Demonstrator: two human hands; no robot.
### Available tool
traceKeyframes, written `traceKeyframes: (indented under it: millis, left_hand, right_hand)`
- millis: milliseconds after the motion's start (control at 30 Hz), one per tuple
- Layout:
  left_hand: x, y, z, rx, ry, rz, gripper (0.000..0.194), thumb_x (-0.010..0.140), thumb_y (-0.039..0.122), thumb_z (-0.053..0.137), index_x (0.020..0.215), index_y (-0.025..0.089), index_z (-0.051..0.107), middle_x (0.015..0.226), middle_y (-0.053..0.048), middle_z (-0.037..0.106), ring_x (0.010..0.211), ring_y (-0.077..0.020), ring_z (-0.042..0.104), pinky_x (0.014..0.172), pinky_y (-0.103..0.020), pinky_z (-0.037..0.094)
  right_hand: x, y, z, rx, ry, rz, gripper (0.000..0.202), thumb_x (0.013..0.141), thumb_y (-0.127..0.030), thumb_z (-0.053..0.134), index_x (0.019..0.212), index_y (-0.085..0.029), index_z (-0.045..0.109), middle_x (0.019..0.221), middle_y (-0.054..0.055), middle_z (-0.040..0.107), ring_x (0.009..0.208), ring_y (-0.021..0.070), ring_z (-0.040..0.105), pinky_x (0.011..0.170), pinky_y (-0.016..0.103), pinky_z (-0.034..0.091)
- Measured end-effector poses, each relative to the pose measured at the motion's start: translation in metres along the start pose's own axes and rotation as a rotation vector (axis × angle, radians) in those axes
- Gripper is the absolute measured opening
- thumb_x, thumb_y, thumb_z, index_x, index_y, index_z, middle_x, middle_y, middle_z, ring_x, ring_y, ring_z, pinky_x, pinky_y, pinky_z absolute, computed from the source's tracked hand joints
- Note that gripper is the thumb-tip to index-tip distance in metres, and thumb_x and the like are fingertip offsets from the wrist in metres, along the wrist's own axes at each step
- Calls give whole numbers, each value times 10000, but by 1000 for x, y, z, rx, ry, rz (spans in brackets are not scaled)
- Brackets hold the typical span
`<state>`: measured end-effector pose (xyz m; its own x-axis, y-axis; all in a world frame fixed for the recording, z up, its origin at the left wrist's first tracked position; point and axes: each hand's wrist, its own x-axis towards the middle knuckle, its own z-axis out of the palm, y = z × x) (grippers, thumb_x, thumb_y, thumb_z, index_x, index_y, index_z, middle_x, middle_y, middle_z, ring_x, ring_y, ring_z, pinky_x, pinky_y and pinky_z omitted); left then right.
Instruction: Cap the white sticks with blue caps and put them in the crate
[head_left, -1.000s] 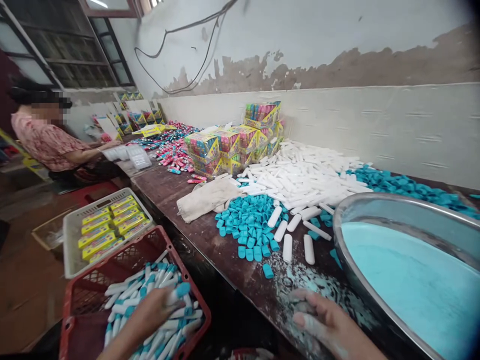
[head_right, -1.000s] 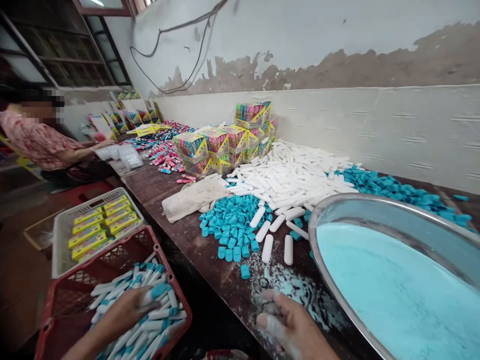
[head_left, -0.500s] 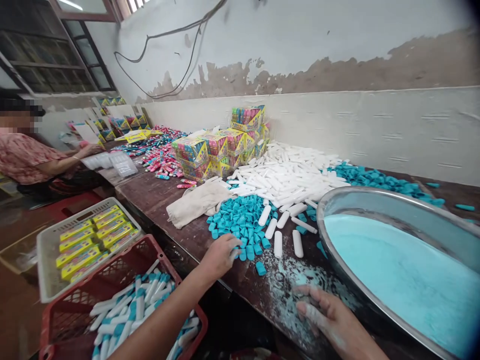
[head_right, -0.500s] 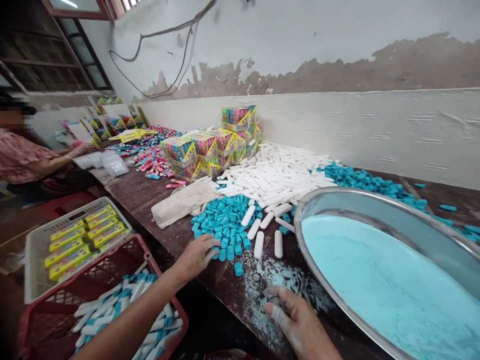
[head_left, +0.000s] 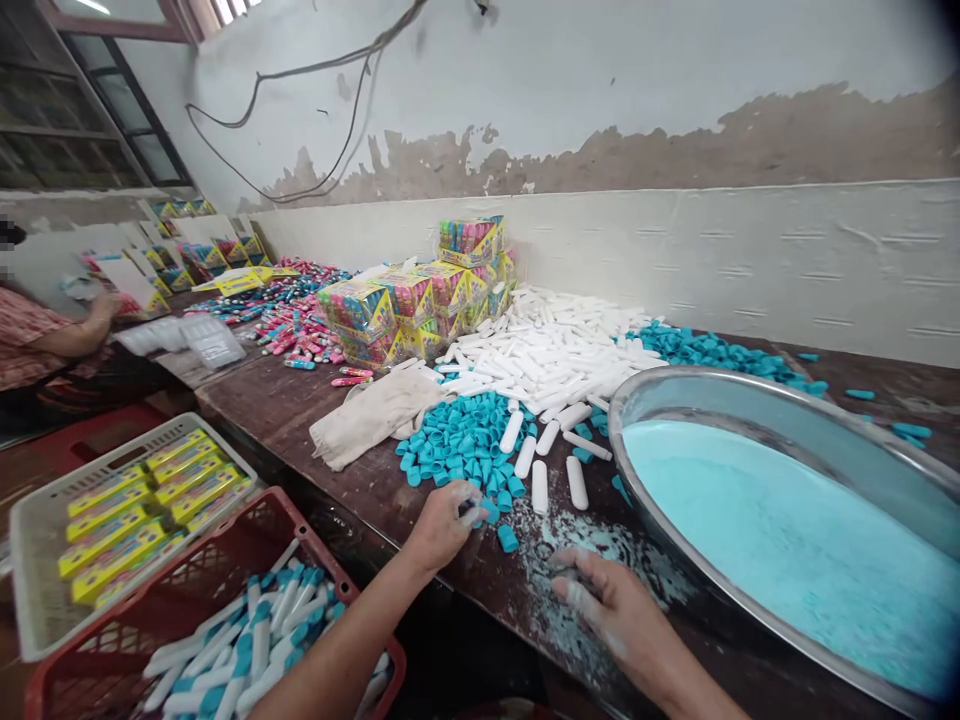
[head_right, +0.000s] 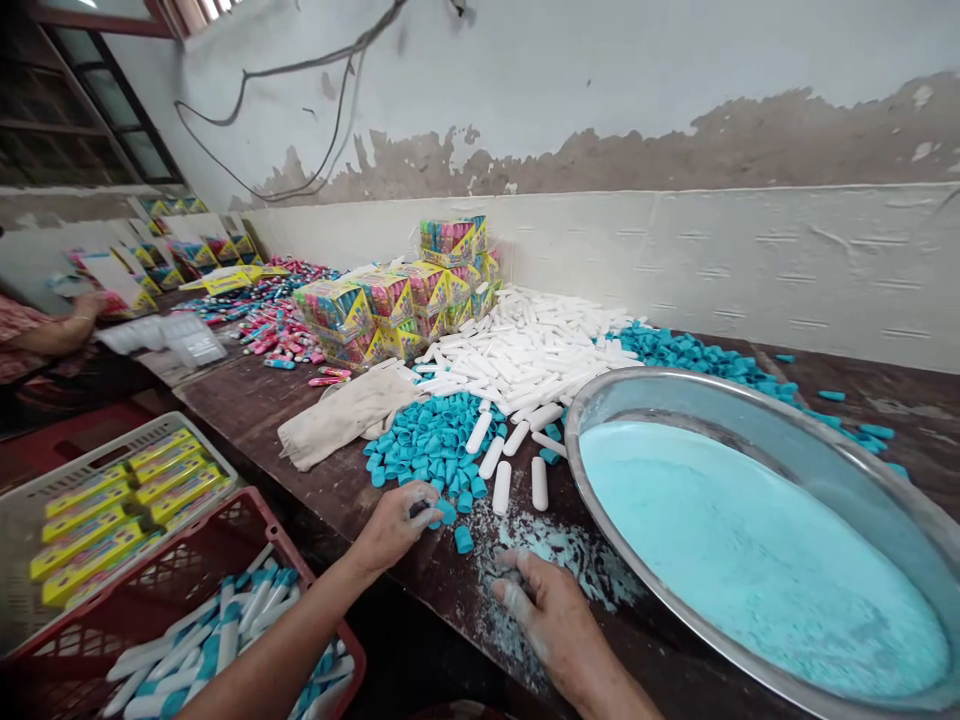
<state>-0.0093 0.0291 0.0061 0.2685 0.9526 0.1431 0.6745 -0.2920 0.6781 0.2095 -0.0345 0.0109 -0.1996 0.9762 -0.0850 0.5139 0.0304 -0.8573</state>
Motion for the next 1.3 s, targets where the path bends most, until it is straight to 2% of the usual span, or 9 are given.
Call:
traceKeyframes:
  millis: [133,267,433,667,733,867,1000,1200,1300]
  left_hand:
    - [-15,17,9,-465,-52,-140,194,745,299,525,705,131,612,582,15,574,533,-103,498,528,-200,375]
    - [-24,30,20,-769,-167,-141,246,742,319,552,657,101,628,609,-28,616,497,-93,498,499,-199,386]
    - [-24,33,22,-1010,-341,-199,216,670,297,646,695,102,557,596,-46,625,522,-142,586,469,-221,450]
    - [-20,26,34,-1176,-837,-361,396,524,192,726,789,152,435,598,-28,646,472,-173,616,385,-222,479]
    - [-20,25,41,-1188,-906,-388,402,490,177,737,754,149,435,546,-16,631,412,-159,589,359,-220,474]
    - [-24,28,54,-1204,-869,-423,416,446,151,744,707,156,419,477,20,590,359,-134,546,336,-208,456]
    - [-20,35,43,-1066,-841,-325,362,560,235,674,821,162,434,537,25,589,378,-123,538,363,-200,427]
    - [27,41,21,110,-210,59,121,776,227,456,821,153,541,730,-23,580,670,-154,565,620,-257,437]
    - [51,46,31,268,-230,175,222,748,75,404,857,169,574,883,-64,562,854,-201,533,753,-313,407]
  right_hand:
    - [11,-10,10,-35,112,-103,366,751,-365,486,1027,-157,607,954,95,655,873,222,586,801,331,441]
    - [14,-19,16,54,32,-74,251,755,-297,454,873,-152,621,597,23,616,507,149,546,543,256,454]
    - [4,-12,13,212,-43,-95,161,759,-269,479,726,-168,599,585,-13,558,464,100,478,463,201,397]
    - [-9,-10,3,128,-90,-230,172,774,-243,497,724,-174,646,584,-14,562,517,96,496,520,192,393]
    - [-11,-9,4,143,-113,-257,176,774,-236,498,700,-173,645,566,-20,552,489,86,484,499,183,384]
    - [-14,-6,8,185,-107,-219,176,764,-207,487,671,-164,630,562,-23,539,448,76,466,454,172,373]
    - [-23,-5,-5,89,-74,-190,179,767,-198,464,681,-168,618,586,-18,548,509,91,499,498,179,388]
    - [-48,23,-41,-126,105,46,222,775,-330,459,798,-180,620,650,4,610,579,137,546,554,211,423]
    - [-60,44,-50,-180,154,111,252,772,-372,450,812,-197,627,704,20,648,639,167,588,594,227,446]
